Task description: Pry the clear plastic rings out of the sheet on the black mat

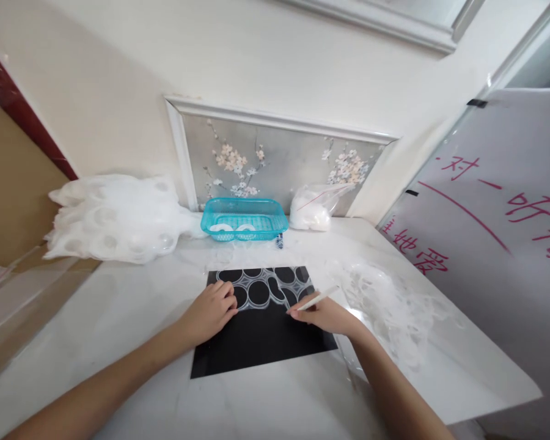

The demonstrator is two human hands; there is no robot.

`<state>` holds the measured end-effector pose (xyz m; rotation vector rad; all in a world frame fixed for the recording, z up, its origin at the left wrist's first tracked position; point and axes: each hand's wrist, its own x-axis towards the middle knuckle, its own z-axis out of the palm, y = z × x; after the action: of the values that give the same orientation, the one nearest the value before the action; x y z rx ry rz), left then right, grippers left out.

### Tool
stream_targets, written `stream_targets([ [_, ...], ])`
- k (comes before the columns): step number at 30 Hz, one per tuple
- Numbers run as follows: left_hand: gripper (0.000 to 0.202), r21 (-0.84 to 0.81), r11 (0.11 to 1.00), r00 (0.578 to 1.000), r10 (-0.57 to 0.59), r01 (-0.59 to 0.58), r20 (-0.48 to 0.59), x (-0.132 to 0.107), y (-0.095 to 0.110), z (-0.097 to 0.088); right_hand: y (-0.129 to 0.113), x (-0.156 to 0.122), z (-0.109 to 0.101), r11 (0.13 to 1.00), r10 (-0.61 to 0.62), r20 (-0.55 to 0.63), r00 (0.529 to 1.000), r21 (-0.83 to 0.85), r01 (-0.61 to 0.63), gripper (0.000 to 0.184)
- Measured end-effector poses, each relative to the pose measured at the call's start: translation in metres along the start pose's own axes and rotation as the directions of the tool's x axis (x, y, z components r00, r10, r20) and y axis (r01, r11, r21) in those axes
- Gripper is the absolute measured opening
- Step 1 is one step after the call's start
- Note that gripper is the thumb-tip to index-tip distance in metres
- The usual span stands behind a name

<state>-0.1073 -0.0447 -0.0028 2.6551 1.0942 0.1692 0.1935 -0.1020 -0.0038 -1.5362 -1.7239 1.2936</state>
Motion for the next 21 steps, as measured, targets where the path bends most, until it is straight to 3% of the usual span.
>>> stream_targets([
  [2,0.026,-0.018,1.000,1.000,-0.004,0.004,0.014,0.002,0.002,-0.003,-0.002,0.000,0.000,0.998,-0.060,0.038,0.998,0.029,0.059,0.029],
  [5,0.028,-0.229,0.973,0.999,-0.026,0.031,0.023,-0.003,0.015,-0.013,-0.007,-0.001,0.004,0.979,-0.196,-0.027,0.980,0.057,0.197,0.027],
  [9,0.035,-0.566,0.822,0.998,-0.040,0.056,0.041,-0.020,0.044,-0.034,-0.017,-0.004,0.026,0.925,-0.377,0.049,0.925,-0.024,0.378,0.022],
  [11,0.034,-0.609,0.791,0.997,-0.007,0.053,0.078,-0.029,0.057,-0.044,-0.024,-0.005,0.042,0.887,-0.456,0.104,0.884,-0.026,0.461,0.020],
  [14,0.031,-0.596,0.800,0.988,0.030,0.068,0.154,-0.036,0.067,-0.049,-0.032,-0.009,0.059,0.852,-0.522,0.197,0.830,0.098,0.514,0.020],
  [16,0.029,-0.594,0.797,0.984,0.002,0.106,0.178,-0.037,0.066,-0.049,-0.037,-0.014,0.058,0.857,-0.507,0.198,0.839,0.217,0.467,0.020],
  [18,0.029,-0.616,0.777,0.985,-0.036,0.133,0.167,-0.034,0.061,-0.047,-0.039,-0.020,0.044,0.854,-0.451,0.069,0.890,0.326,0.407,0.017],
  [19,0.030,-0.629,0.764,0.986,-0.058,0.143,0.154,-0.032,0.058,-0.047,-0.041,-0.023,0.033,0.837,-0.408,-0.057,0.911,0.376,0.399,0.015],
  [20,0.031,-0.639,0.754,0.986,-0.078,0.153,0.144,-0.030,0.055,-0.046,-0.042,-0.026,0.019,0.812,-0.351,-0.213,0.912,0.415,0.410,0.014],
  [21,0.032,-0.642,0.748,0.985,-0.094,0.165,0.144,-0.028,0.052,-0.046,-0.045,-0.030,0.002,0.776,-0.284,-0.390,0.876,0.443,0.449,0.012],
])
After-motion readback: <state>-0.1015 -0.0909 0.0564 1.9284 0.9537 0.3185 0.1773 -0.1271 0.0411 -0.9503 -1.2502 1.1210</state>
